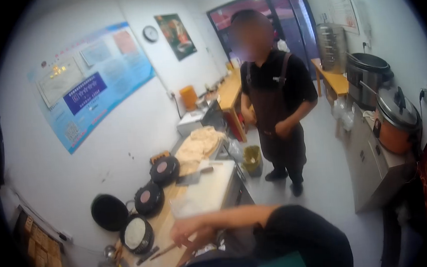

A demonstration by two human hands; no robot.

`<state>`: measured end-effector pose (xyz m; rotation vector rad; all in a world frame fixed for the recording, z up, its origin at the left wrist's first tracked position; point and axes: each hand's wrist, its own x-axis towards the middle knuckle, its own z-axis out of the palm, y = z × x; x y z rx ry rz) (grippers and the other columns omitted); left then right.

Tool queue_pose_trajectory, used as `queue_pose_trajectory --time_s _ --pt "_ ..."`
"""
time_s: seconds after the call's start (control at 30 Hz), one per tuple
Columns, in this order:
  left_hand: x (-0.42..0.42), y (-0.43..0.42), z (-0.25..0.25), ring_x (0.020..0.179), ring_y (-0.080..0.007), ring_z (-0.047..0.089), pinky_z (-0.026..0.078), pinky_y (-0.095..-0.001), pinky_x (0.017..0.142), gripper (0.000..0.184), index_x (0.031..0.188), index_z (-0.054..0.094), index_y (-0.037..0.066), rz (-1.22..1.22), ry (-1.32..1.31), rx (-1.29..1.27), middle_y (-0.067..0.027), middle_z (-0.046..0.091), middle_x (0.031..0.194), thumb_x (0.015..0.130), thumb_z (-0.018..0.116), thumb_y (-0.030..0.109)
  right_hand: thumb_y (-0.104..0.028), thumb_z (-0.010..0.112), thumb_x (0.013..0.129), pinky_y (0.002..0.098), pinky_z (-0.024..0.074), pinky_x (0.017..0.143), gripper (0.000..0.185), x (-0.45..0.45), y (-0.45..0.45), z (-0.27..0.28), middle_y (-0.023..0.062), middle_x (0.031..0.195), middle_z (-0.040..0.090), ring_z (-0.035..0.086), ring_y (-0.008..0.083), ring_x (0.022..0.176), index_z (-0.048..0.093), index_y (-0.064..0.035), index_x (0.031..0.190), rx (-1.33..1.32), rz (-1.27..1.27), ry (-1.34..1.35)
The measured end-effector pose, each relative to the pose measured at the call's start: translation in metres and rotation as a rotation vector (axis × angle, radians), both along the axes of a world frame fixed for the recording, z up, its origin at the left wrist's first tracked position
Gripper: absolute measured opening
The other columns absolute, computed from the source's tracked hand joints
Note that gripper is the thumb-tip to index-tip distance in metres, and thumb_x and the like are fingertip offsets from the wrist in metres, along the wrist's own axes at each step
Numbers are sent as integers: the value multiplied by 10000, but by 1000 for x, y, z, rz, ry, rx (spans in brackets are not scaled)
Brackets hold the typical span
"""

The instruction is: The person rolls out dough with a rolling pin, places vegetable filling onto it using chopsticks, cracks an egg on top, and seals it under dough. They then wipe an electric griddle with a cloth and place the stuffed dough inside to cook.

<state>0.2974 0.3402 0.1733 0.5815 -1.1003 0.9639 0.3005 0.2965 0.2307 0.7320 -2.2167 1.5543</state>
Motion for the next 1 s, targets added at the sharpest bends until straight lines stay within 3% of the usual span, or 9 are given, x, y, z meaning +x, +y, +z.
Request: queue_pose_trajectory --time_s 0.07,0.1,0.13,0.17,0.23,0.33,0.37,0.6,1.0 --pt "-56 -9 -32 1101 -270 639 484 -441 1009 442 1323 583 48 258 864 -354 -129 626 1301 972 564 316 -334 495 1031 335 521 937 358 69 37 45 123 1078 727 691 205 1005 720 -65 1101 -626 -297 -278" --pt "-86 -9 -46 1156 -272 626 470 -447 1032 498 1375 561 52 360 1298 -529 -129 605 1377 970 579 341 -532 399 996 490 390 1051 585 109 85 40 161 1325 550 524 275 1230 508 -59 1322 -863 -99 114" --pt "-128 -7 -61 1155 -293 621 478 -457 1028 440 1338 567 33 565 887 -680 -138 623 1324 977 549 283 -730 303 962 644 258 1165 893 148 131 38 198 1573 373 356 346 1455 296 -53 1543 -1021 232 491" --pt "-188 -2 -82 1154 -315 616 485 -467 1024 385 1301 574 15 752 470 -812 -146 641 1272 984 519 226 -722 312 971 686 267 1135 868 181 163 11 205 1593 326 371 369 1440 290 -76 1551 -1504 -313 819" --pt "-249 -36 -82 1096 -284 642 507 -421 997 305 1168 603 7 1050 227 -1848 -135 687 1137 959 525 215 -681 292 1006 578 396 1096 784 218 169 -47 213 1418 532 493 336 1336 390 -61 1475 -1436 -784 316" --pt "-339 -87 -198 994 -268 675 540 -377 920 308 1158 616 26 597 943 -1520 -112 705 1035 962 546 252 -580 511 980 393 575 772 595 213 123 -176 97 963 737 703 235 823 721 -39 1114 -312 -928 -1201" --pt "-305 -115 -166 941 -256 679 551 -376 873 285 1133 630 39 684 1233 -1578 -104 704 1001 962 548 252 -594 552 953 394 570 751 594 214 125 -288 92 981 740 706 218 850 737 -47 1096 306 -543 -1100" --pt "-275 -173 -136 900 -219 684 529 -339 853 297 1116 691 21 1054 2506 -857 -100 719 1010 954 580 244 -574 512 963 485 483 967 631 245 27 -322 209 1152 704 640 395 1112 715 -5 1146 288 -739 -1569" --pt "-406 -159 -84 1127 -290 624 465 -365 1003 343 1240 633 -33 1826 2495 -468 -193 654 1213 945 604 140 -417 518 964 485 469 984 476 209 3 -374 192 1201 691 634 391 1114 707 -26 1161 323 -543 -1533"
